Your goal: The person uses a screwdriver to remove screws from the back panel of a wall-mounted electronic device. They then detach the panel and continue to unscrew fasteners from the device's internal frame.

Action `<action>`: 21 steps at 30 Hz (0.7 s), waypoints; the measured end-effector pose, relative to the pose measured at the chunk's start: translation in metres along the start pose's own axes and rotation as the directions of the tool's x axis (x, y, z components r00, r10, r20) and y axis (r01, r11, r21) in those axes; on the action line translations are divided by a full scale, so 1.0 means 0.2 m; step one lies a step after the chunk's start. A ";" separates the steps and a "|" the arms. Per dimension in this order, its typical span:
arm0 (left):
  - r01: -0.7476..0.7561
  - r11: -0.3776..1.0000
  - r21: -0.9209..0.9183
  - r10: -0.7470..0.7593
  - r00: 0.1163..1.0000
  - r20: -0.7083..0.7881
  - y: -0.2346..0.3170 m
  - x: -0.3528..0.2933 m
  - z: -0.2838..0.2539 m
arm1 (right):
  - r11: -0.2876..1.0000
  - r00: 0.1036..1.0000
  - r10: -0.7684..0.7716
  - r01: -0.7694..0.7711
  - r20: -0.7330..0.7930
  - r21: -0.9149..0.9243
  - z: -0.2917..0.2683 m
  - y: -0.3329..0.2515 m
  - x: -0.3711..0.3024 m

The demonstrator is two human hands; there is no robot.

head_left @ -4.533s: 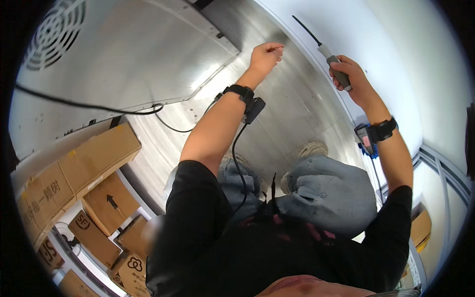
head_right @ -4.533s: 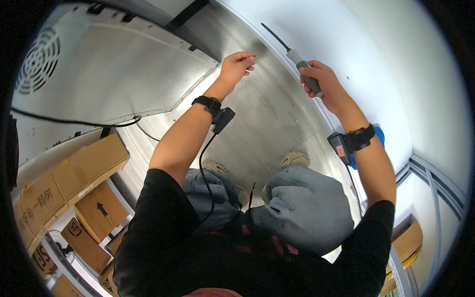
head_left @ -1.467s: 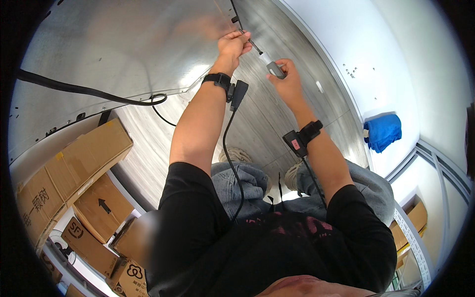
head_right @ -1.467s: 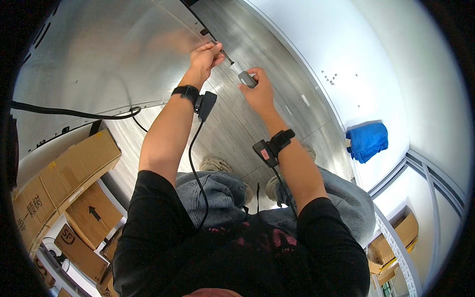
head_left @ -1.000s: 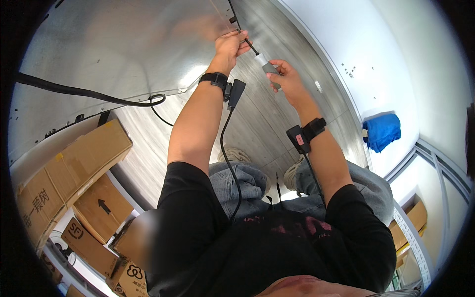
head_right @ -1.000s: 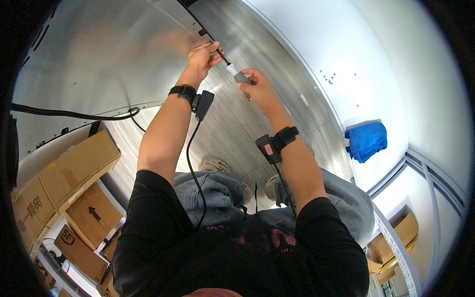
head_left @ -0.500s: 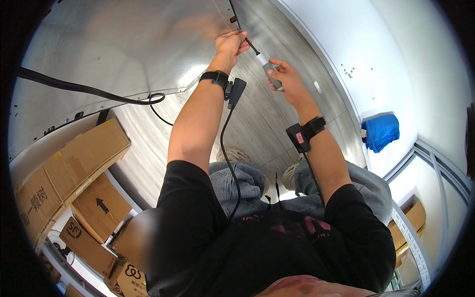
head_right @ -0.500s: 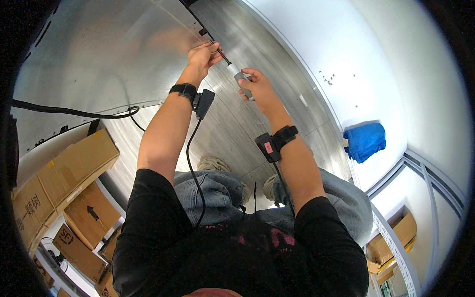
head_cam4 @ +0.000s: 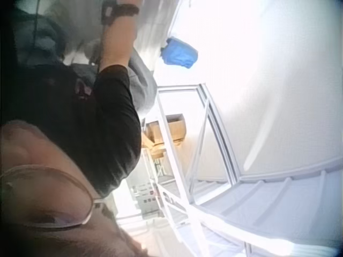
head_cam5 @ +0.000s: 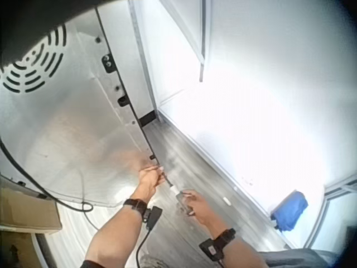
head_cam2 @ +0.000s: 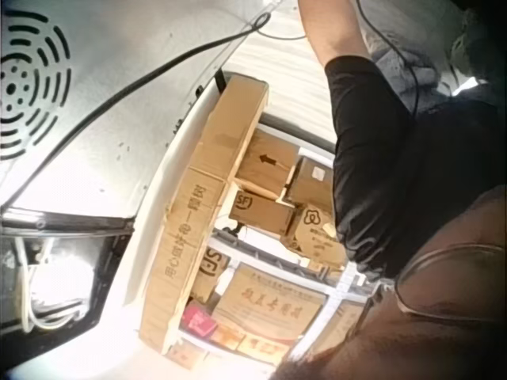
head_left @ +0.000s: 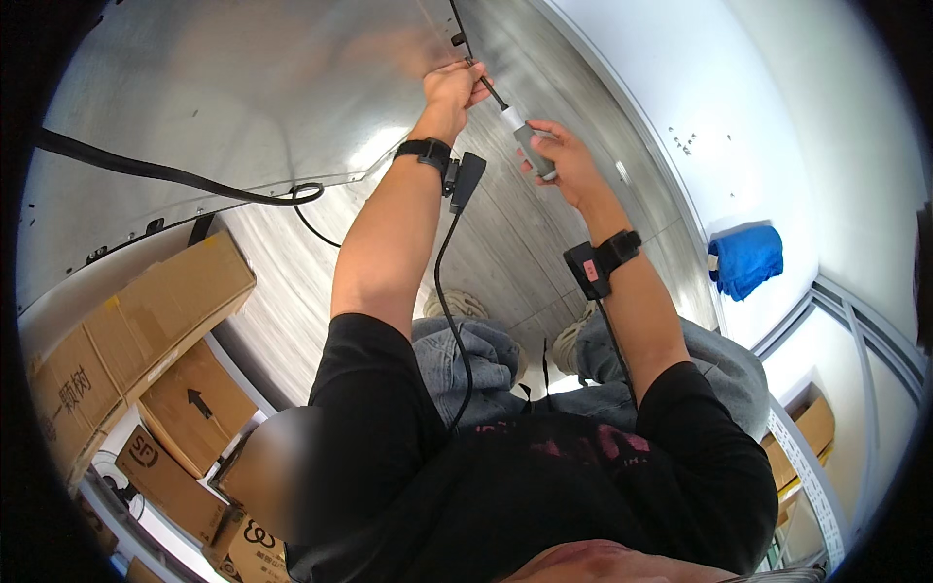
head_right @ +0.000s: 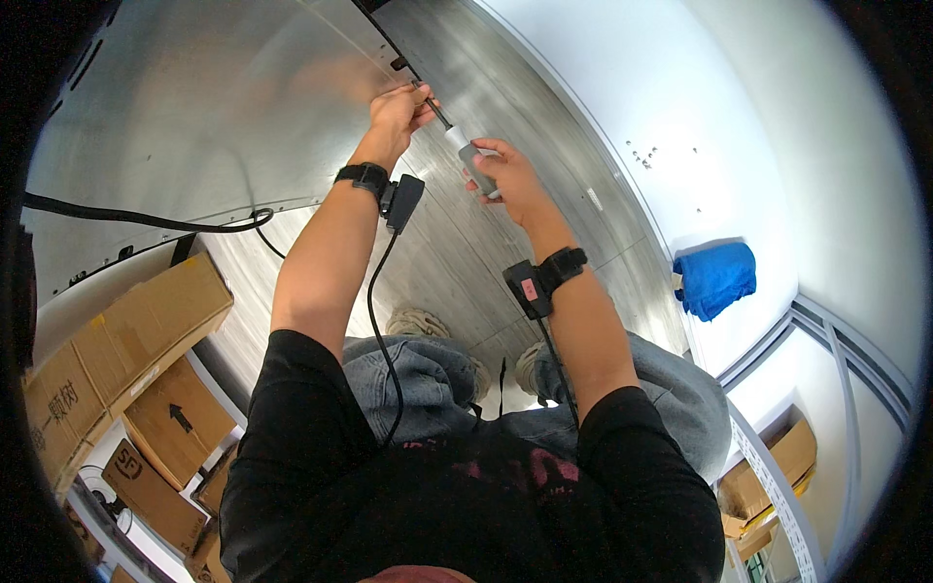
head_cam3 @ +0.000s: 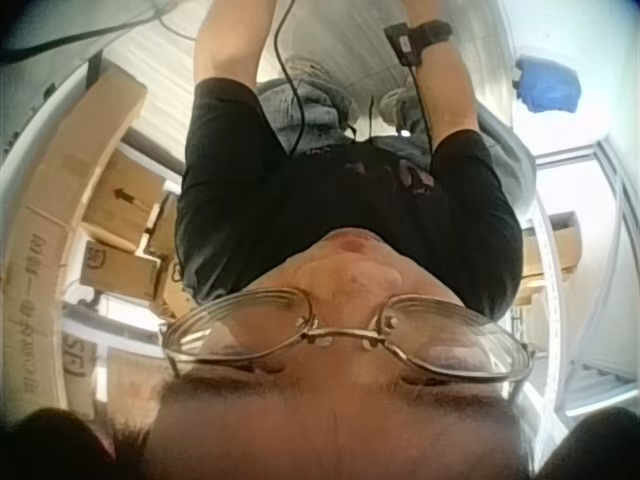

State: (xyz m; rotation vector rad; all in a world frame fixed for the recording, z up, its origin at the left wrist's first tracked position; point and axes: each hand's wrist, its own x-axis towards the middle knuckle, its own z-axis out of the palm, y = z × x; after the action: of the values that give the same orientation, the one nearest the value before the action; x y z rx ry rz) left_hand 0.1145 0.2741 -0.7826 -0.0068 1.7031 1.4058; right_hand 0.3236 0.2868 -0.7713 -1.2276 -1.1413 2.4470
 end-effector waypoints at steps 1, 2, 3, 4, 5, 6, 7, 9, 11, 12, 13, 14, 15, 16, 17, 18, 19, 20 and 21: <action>-0.010 1.000 0.001 0.010 1.000 0.000 0.01 -0.01 0.00 | 0.991 0.996 -0.092 0.089 -0.024 -0.104 0.01 0.04 0.02; -0.019 1.000 0.001 0.019 1.000 0.000 0.01 -0.03 0.01 | 0.963 0.982 -0.184 0.172 -0.038 -0.209 0.01 0.06 0.03; -0.019 1.000 0.015 0.019 1.000 0.009 0.01 -0.03 0.02 | 0.945 0.973 -0.225 0.204 -0.055 -0.257 0.00 0.09 0.05; -0.019 0.999 0.029 0.018 1.000 0.012 0.01 -0.03 0.02 | 0.924 0.962 -0.264 0.232 -0.067 -0.304 0.02 0.09 0.05; -0.018 0.999 0.043 0.018 1.000 0.016 0.00 -0.02 0.02 | 0.900 0.950 -0.304 0.259 -0.077 -0.351 0.03 0.10 0.06; -0.012 0.999 0.050 0.012 1.000 -0.003 0.00 -0.01 0.01 | 0.933 0.966 -0.246 0.214 -0.080 -0.288 0.04 0.11 0.06; -0.007 0.999 0.051 0.008 1.000 -0.020 0.00 0.00 0.01 | 0.959 0.979 -0.189 0.167 -0.079 -0.228 0.07 0.08 0.04; -0.005 0.998 0.055 0.006 1.000 -0.030 -0.01 0.01 0.01 | 0.999 0.999 -0.012 0.011 -0.031 -0.043 0.09 0.01 0.00; -0.008 0.998 0.065 0.009 1.000 -0.015 -0.01 0.01 0.00 | 0.956 0.974 0.207 -0.222 0.095 0.194 0.06 -0.06 -0.04; -0.006 0.998 0.055 0.007 1.000 -0.014 0.00 0.01 0.00 | 0.964 0.978 0.183 -0.198 0.098 0.177 0.04 -0.04 -0.02; -0.005 0.999 0.048 0.006 1.000 -0.012 0.00 0.01 0.01 | 0.972 0.983 0.157 -0.172 0.100 0.162 0.02 -0.02 0.00; -0.004 0.999 0.040 0.004 1.000 -0.009 0.00 0.01 0.01 | 0.978 0.986 0.131 -0.146 0.103 0.147 0.01 0.00 0.01; -0.008 1.000 0.029 0.008 1.000 0.000 0.00 0.00 0.01 | 0.989 0.995 0.091 -0.096 0.051 0.109 0.00 0.02 0.02; -0.012 1.000 0.018 0.012 1.000 0.007 0.00 -0.01 0.01 | 0.996 0.999 0.050 -0.050 0.001 0.068 0.02 0.04 0.03; -0.016 1.000 0.006 0.016 1.000 0.015 0.00 -0.01 0.01 | 1.000 0.999 0.006 -0.005 -0.047 0.024 0.03 0.05 0.03; -0.011 1.000 0.003 0.011 1.000 0.013 0.01 -0.02 0.01 | 1.000 0.998 -0.023 0.023 -0.052 -0.003 0.02 0.07 0.04; -0.006 1.000 0.000 0.006 1.000 0.012 0.01 -0.02 0.01 | 0.998 0.997 -0.053 0.052 -0.056 -0.029 0.02 0.08 0.04; -0.002 1.000 -0.002 0.002 1.000 0.010 0.01 -0.02 0.01 | 0.995 0.995 -0.083 0.080 -0.059 -0.055 0.02 0.09 0.05; -0.003 1.000 0.011 0.003 1.000 -0.005 0.01 -0.02 0.02 | 0.989 0.993 -0.092 0.083 -0.068 -0.126 0.02 0.09 0.06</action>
State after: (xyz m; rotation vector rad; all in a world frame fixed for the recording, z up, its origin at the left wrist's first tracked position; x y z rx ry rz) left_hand 0.1173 0.2754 -0.7783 -0.0019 1.7153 1.3998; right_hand 0.3165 0.2770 -0.7895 -1.2614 -1.3136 2.2780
